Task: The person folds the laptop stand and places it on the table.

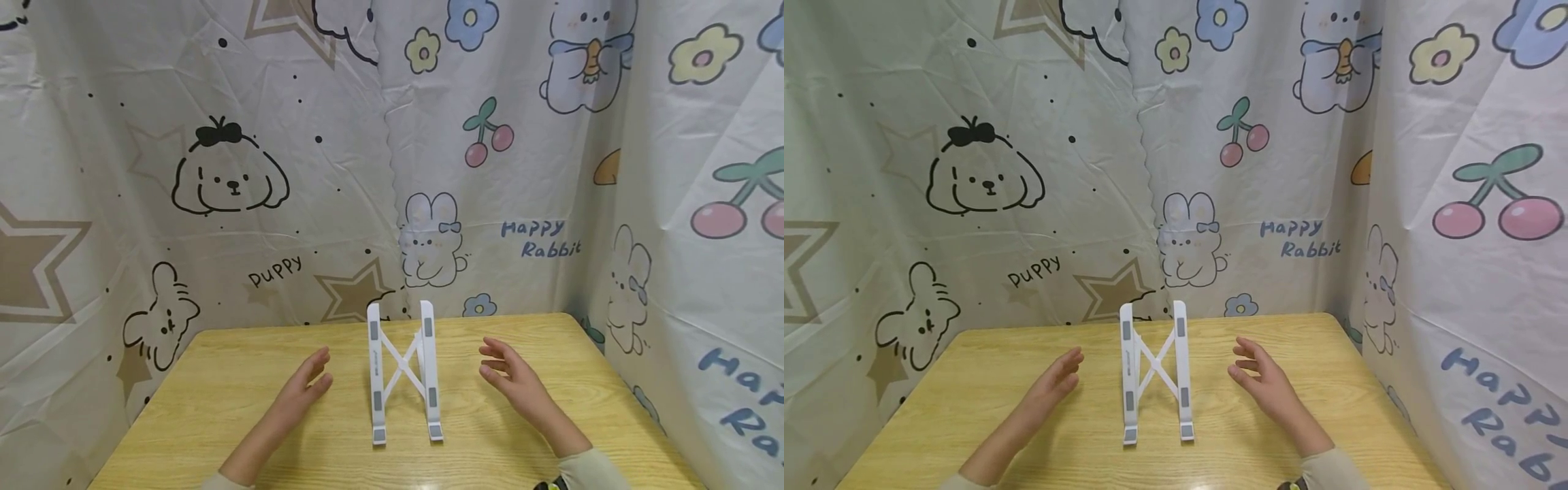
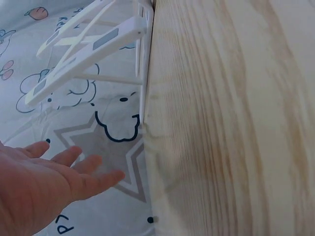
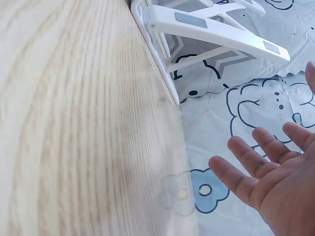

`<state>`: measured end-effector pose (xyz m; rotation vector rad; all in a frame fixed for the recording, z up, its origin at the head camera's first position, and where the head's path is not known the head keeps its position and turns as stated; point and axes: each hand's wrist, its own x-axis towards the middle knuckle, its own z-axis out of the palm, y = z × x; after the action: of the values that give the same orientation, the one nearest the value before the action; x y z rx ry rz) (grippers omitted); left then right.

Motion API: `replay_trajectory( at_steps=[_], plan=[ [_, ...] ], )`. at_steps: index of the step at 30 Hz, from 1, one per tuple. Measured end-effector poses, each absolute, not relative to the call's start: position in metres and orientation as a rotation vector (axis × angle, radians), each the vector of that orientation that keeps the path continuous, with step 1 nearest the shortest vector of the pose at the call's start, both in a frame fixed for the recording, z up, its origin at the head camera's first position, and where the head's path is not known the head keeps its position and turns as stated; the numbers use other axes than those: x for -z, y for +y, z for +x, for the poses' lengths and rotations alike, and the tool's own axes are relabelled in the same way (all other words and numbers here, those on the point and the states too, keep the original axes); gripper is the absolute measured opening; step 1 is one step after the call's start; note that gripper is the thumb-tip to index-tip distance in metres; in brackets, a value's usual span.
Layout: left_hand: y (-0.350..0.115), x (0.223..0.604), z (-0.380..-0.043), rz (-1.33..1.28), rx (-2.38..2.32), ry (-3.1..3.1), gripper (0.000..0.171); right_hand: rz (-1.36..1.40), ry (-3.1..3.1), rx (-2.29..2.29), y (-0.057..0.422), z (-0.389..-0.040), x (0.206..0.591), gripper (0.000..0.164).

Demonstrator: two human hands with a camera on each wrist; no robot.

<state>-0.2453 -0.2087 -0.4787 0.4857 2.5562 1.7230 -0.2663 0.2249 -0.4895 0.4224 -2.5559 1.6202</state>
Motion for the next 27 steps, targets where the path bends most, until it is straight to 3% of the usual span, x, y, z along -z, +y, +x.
replay_trajectory(
  at_steps=[16, 27],
  plan=[
    [-0.185, 0.487, -0.254, 0.302, -1.93, 2.426, 0.061, 0.368, -2.494, -1.98, 0.207, -0.272, 0.495, 0.052],
    [-0.17, 0.492, -0.258, 0.267, -1.991, 2.316, 0.057, 0.453, -2.491, -2.073, 0.198, -0.279, 0.503, 0.054]
  ],
)
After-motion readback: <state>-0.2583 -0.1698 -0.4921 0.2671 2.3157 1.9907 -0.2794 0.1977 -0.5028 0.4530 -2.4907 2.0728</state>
